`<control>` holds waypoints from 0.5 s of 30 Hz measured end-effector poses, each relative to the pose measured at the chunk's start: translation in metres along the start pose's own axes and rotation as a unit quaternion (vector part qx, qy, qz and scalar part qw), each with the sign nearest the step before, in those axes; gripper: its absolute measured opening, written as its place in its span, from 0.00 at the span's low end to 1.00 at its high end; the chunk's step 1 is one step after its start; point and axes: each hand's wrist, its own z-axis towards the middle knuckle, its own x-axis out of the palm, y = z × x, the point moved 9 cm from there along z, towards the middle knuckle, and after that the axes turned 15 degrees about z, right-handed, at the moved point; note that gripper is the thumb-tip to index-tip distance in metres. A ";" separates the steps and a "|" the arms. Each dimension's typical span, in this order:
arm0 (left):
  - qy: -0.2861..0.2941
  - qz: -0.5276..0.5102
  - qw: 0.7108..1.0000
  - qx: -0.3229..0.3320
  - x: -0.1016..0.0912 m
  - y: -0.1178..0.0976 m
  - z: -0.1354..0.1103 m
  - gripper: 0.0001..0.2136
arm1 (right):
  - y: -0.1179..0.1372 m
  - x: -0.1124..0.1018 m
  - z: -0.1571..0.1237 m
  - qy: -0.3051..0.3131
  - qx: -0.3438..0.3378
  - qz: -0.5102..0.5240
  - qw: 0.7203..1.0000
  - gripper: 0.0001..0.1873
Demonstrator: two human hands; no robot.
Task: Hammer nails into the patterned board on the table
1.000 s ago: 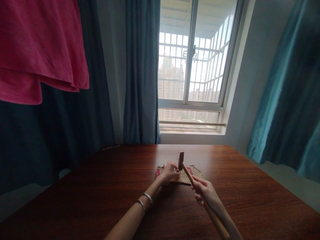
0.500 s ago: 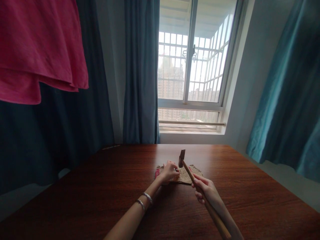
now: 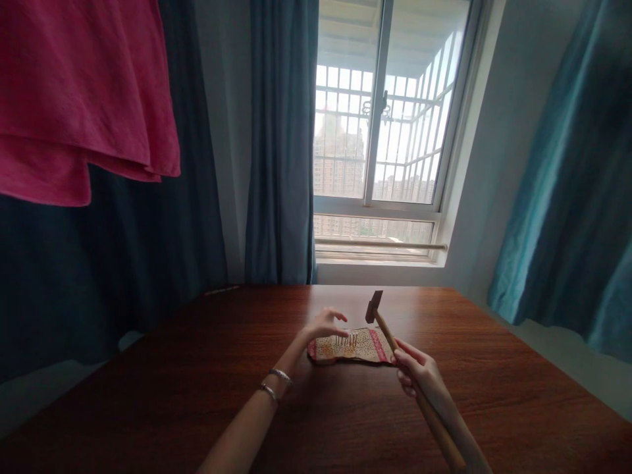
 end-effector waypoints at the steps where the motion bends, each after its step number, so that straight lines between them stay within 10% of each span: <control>1: -0.013 -0.021 1.000 0.014 -0.016 0.005 -0.001 0.23 | 0.005 -0.007 0.001 -0.012 -0.015 -0.014 1.000 0.36; 6: -0.012 -0.083 0.995 0.050 -0.054 0.031 -0.015 0.23 | 0.027 -0.050 0.016 -0.082 -0.095 -0.090 0.988 0.39; 15: -0.015 -0.133 0.991 -0.031 0.031 0.047 -0.034 0.27 | 0.024 -0.111 0.043 -0.171 -0.169 -0.178 0.954 0.42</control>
